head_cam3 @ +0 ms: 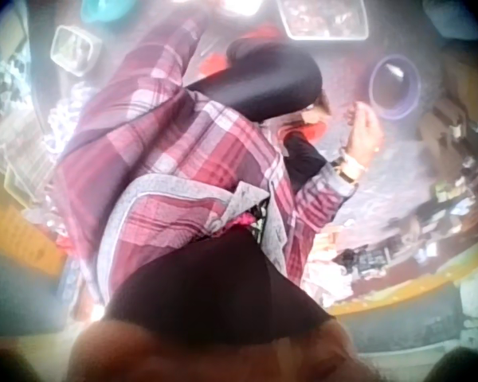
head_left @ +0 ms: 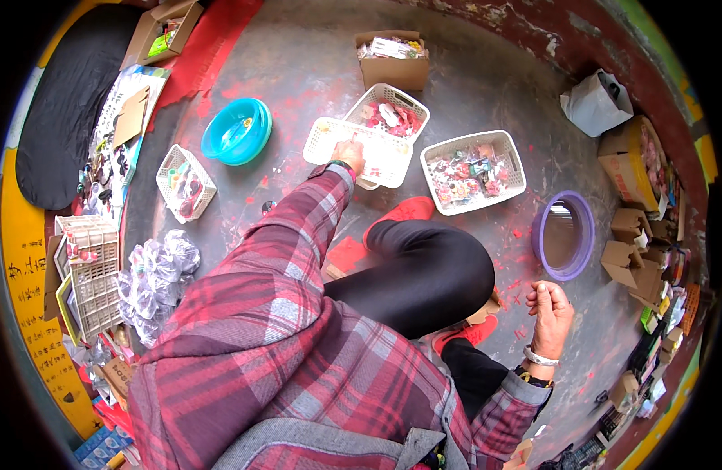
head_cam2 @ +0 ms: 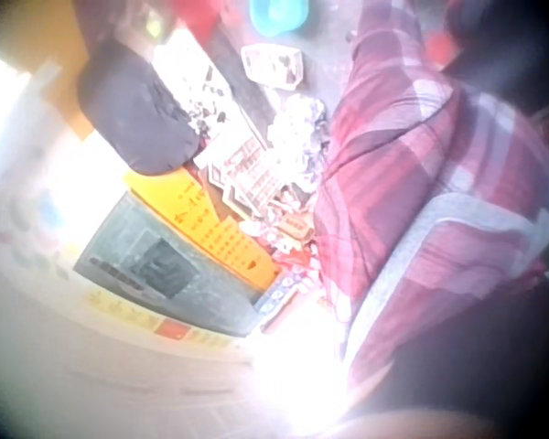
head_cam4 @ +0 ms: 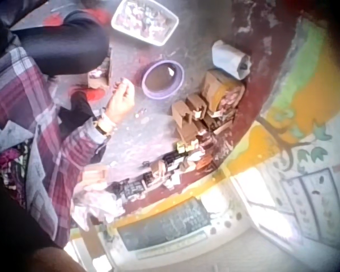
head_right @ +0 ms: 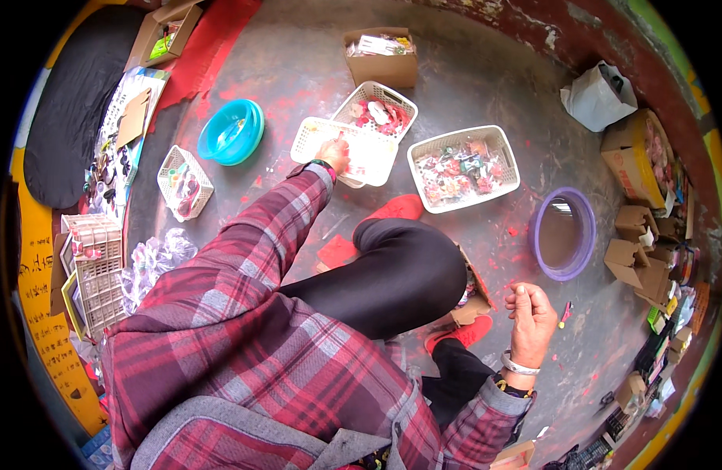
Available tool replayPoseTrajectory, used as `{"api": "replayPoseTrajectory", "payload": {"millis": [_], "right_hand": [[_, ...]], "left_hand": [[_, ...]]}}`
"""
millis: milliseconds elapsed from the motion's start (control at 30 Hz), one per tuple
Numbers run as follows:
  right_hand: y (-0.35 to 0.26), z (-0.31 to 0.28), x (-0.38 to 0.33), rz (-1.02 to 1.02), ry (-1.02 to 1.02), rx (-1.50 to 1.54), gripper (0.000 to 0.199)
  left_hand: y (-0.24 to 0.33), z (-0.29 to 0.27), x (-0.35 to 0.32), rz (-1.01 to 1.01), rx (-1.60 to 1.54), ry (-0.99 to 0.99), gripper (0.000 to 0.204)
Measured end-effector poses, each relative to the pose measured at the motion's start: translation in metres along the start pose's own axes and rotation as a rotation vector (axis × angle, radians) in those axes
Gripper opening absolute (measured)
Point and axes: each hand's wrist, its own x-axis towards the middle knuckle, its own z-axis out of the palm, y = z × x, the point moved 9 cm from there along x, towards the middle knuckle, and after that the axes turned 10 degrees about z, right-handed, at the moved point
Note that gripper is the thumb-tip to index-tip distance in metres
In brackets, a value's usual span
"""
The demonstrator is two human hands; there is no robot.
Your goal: The person sits on the floor and repeatedly picks small items from a white basket, wraps each one in clear plastic, and places the wrapped item into a cardboard box. The person handles items one at a time, using both hands to fold and seal the plastic around each object.
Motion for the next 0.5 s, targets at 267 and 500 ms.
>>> {"api": "replayPoseTrajectory", "payload": {"millis": [267, 500], "right_hand": [[0.002, 0.008, 0.006, 0.019, -0.027, -0.045, 0.016], [0.006, 0.012, 0.005, 0.022, -0.053, -0.066, 0.015]], "left_hand": [[-0.030, 0.021, 0.019, -0.130, -0.058, 0.126, 0.016], [-0.014, 0.005, 0.010, 0.005, -0.124, 0.118, 0.015]]}}
